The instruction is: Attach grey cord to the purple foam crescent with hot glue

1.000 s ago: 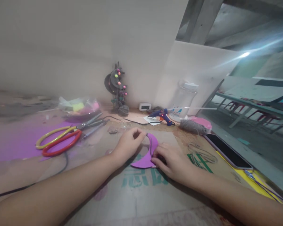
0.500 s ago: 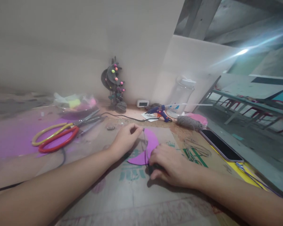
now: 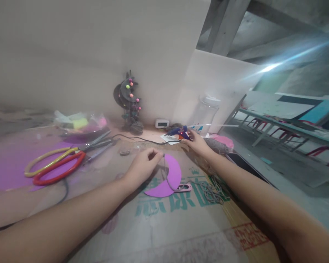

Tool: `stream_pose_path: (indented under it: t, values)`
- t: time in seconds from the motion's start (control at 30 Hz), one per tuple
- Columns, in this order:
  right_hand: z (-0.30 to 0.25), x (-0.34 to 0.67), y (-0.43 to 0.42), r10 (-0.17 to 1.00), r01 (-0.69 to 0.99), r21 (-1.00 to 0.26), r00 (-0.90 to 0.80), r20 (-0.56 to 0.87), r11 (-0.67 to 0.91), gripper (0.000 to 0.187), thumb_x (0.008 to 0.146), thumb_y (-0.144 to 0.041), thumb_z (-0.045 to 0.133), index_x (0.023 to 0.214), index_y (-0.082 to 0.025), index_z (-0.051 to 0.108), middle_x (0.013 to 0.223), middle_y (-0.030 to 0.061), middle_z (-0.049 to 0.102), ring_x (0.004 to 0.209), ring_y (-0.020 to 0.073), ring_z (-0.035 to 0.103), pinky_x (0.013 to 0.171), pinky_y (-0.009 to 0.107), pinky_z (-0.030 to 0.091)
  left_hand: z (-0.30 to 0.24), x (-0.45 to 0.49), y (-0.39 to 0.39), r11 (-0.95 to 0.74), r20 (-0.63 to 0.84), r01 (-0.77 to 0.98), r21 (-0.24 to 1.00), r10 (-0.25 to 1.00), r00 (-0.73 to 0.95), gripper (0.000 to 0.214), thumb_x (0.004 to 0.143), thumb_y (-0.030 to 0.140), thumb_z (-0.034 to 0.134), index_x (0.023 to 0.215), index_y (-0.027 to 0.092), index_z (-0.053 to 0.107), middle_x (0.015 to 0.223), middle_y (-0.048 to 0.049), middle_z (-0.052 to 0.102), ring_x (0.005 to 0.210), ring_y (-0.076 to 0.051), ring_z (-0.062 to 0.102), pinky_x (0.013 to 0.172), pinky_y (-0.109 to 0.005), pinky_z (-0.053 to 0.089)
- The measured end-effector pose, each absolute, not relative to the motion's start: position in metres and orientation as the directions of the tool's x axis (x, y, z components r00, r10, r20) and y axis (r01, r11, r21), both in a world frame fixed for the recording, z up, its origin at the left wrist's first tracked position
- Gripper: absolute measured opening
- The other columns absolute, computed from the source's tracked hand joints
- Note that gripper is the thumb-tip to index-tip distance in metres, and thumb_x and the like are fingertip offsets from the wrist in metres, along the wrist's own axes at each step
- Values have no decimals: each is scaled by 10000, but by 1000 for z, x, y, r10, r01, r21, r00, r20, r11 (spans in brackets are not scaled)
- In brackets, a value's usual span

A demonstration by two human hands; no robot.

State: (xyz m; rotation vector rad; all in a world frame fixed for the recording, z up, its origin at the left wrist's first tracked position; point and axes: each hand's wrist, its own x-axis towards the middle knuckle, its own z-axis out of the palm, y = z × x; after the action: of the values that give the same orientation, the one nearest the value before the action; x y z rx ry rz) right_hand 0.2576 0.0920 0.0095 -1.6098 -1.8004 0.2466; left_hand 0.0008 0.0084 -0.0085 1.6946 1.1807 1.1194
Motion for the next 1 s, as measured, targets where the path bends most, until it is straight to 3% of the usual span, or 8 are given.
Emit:
stream_pose_path:
  t: [0.17, 0.43, 0.5, 0.6, 0.67, 0.77, 0.87, 1.0]
  values:
    - [14, 254, 125, 961, 862, -499, 57, 269, 88, 383, 705, -361, 714, 987, -108, 660, 968, 145, 711, 919, 290, 653, 818, 370, 480, -10, 1, 11, -299, 254, 272, 915, 948, 191, 269, 823, 419, 528, 730, 175, 592, 676, 8, 604, 662, -155, 547, 625, -253, 384]
    - [32, 251, 99, 980, 833, -546, 20, 196, 92, 296, 806, -383, 578, 873, -121, 697, 562, 47, 652, 607, 203, 646, 588, 262, 468, -9, 0, 9, -301, 251, 277, 913, 947, 201, 270, 820, 428, 524, 740, 180, 594, 719, 3, 635, 667, -155, 546, 626, -252, 377]
    - [38, 248, 79, 984, 805, -583, 1, 180, 106, 341, 846, -396, 512, 959, -131, 696, 565, 39, 655, 583, 184, 642, 552, 246, 461, -9, 0, 9, -309, 260, 276, 910, 945, 201, 264, 822, 422, 525, 739, 181, 594, 724, 5, 638, 671, -154, 549, 635, -251, 380]
    - [41, 242, 45, 977, 765, -623, -38, 211, 164, 356, 849, -390, 510, 1065, -155, 669, 753, 54, 719, 732, 175, 674, 621, 230, 480, -9, 0, 10, -312, 265, 274, 910, 944, 194, 261, 826, 414, 529, 728, 179, 586, 713, 11, 636, 657, -146, 547, 638, -249, 384]
    - [39, 239, 22, 956, 721, -643, -96, 279, 260, 327, 830, -398, 543, 995, -153, 684, 807, 59, 723, 782, 181, 672, 692, 251, 494, -10, 0, 11, -317, 272, 274, 908, 943, 191, 257, 826, 405, 532, 722, 177, 585, 710, 9, 636, 653, -144, 546, 634, -248, 383]
    - [29, 237, -7, 946, 724, -635, -76, 315, 270, 323, 806, -461, 568, 839, -158, 675, 742, 49, 705, 727, 189, 661, 696, 281, 503, -11, 1, 13, -314, 272, 274, 909, 945, 183, 269, 823, 415, 531, 714, 177, 587, 698, 3, 635, 639, -146, 539, 612, -247, 376]
    - [20, 235, -26, 950, 754, -618, -24, 312, 223, 353, 774, -526, 582, 792, -182, 660, 732, 44, 702, 703, 206, 664, 656, 294, 517, -10, 1, 12, -313, 269, 281, 907, 945, 184, 270, 825, 418, 531, 726, 177, 602, 700, 1, 639, 627, -145, 535, 595, -246, 370]
    - [18, 232, -36, 935, 734, -597, -151, 321, 323, 298, 769, -508, 576, 782, -217, 641, 767, 34, 711, 724, 216, 680, 661, 293, 542, -8, 0, 11, -303, 259, 293, 907, 949, 180, 272, 828, 416, 539, 728, 173, 608, 703, 2, 635, 637, -143, 534, 594, -246, 363]
